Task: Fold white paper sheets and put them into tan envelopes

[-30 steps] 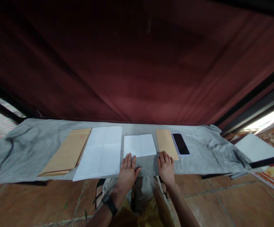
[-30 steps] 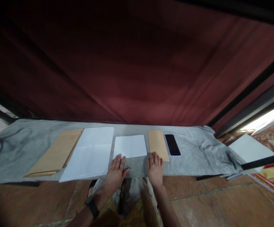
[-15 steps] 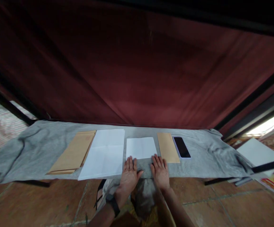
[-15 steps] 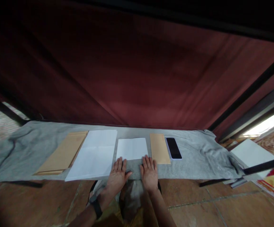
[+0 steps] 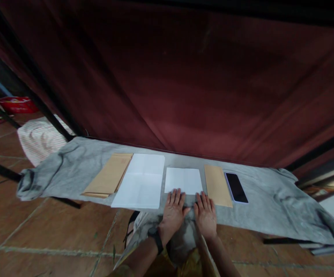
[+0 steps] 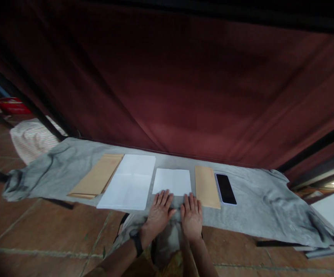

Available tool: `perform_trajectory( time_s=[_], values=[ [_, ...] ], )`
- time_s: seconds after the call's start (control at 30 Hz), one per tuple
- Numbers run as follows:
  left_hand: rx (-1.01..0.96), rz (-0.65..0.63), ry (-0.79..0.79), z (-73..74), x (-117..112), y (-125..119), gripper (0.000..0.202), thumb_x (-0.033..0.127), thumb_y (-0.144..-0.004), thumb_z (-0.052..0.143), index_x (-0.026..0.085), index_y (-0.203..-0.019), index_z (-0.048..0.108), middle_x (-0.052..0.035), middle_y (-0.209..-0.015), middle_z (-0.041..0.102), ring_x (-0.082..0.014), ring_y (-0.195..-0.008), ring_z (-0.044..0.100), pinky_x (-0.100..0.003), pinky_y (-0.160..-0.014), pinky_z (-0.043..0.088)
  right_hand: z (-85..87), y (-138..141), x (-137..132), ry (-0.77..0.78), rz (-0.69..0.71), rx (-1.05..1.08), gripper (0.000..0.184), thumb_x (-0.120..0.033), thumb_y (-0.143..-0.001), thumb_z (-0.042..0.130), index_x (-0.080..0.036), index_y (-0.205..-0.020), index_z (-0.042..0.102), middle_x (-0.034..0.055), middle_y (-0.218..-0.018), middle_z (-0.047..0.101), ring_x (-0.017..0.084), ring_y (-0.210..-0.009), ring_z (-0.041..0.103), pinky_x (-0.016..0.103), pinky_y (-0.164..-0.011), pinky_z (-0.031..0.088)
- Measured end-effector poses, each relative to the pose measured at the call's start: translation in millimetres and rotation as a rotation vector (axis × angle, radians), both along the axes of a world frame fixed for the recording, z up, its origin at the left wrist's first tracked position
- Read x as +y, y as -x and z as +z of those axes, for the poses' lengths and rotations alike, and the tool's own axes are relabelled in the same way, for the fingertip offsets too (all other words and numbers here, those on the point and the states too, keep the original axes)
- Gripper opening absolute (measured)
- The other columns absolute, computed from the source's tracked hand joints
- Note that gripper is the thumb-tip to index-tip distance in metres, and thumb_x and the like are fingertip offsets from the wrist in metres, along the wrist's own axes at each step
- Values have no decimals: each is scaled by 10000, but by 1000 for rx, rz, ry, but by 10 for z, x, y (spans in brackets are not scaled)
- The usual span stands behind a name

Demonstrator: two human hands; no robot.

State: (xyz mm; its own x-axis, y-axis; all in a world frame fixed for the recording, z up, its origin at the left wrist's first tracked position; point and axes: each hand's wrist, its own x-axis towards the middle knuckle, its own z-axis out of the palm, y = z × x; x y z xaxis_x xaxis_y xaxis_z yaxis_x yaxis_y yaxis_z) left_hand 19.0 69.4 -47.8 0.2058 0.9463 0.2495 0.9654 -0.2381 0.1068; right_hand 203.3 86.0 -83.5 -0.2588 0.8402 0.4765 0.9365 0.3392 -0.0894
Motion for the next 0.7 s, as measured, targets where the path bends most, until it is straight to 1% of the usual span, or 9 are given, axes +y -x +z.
perform_trajectory(
  time_s=[0.07,0.17,0.3,0.33,0.43,0.47,0.5,0.6,0.7],
  values=[
    [-13,-3,12,-39,-13,29,580,484,-999,459,186,-1496,489,-145,-1580,469,-318,-1474,420,-540,-1184,353,-5,1,-3,-7,1,15,517,-385,-1072,329,-141,-1479,533,174,-1551,490,304,-1434,454,514,-1188,299],
    [-30,1,29,-78,-25,84,601,485,-998,454,179,-1515,459,-157,-1578,469,-315,-1462,435,-542,-1173,361,21,15,-8,-7,-9,22,514,-376,-1075,328,-136,-1484,524,179,-1547,493,302,-1427,461,517,-1185,313],
    [-18,17,47,-61,-15,92,606,447,-989,478,133,-1507,462,-181,-1578,460,-322,-1463,429,-528,-1182,354,123,115,-5,34,-53,43,507,-356,-1079,330,-110,-1482,516,186,-1550,486,296,-1454,425,513,-1183,321],
    [-16,18,49,-51,-9,83,597,433,-987,480,131,-1503,468,-182,-1574,466,-323,-1462,429,-531,-1185,349,153,165,-3,49,-48,50,503,-347,-1081,326,-121,-1495,501,169,-1557,484,289,-1464,412,513,-1189,314],
    [-17,11,51,-24,5,61,558,356,-981,461,161,-1503,481,-170,-1565,481,-324,-1458,432,-560,-1196,320,234,358,-2,117,65,61,484,-333,-1083,321,-176,-1505,499,108,-1593,450,262,-1498,366,487,-1205,300],
    [-15,5,56,-16,8,59,552,319,-975,451,171,-1506,480,-168,-1568,477,-322,-1462,428,-569,-1200,308,253,422,-5,149,100,65,472,-332,-1085,324,-196,-1494,516,86,-1590,458,247,-1496,371,467,-1212,295],
    [-12,2,63,-9,10,59,553,283,-968,444,178,-1509,480,-166,-1575,468,-320,-1467,421,-574,-1203,300,268,477,-8,175,116,70,469,-331,-1086,325,-193,-1489,522,83,-1574,482,237,-1485,389,461,-1217,289],
    [-7,4,82,7,10,72,543,253,-964,430,188,-1498,496,-153,-1593,448,-318,-1474,414,-572,-1197,314,281,553,-20,218,85,84,466,-338,-1087,338,-176,-1479,532,91,-1544,518,231,-1454,434,461,-1229,273],
    [-10,8,61,-5,2,97,519,321,-993,405,164,-1477,511,-157,-1582,463,-318,-1468,424,-552,-1195,334,252,490,-35,205,30,81,470,-347,-1083,356,-169,-1479,534,102,-1560,496,241,-1448,441,451,-1218,294]
  ],
)
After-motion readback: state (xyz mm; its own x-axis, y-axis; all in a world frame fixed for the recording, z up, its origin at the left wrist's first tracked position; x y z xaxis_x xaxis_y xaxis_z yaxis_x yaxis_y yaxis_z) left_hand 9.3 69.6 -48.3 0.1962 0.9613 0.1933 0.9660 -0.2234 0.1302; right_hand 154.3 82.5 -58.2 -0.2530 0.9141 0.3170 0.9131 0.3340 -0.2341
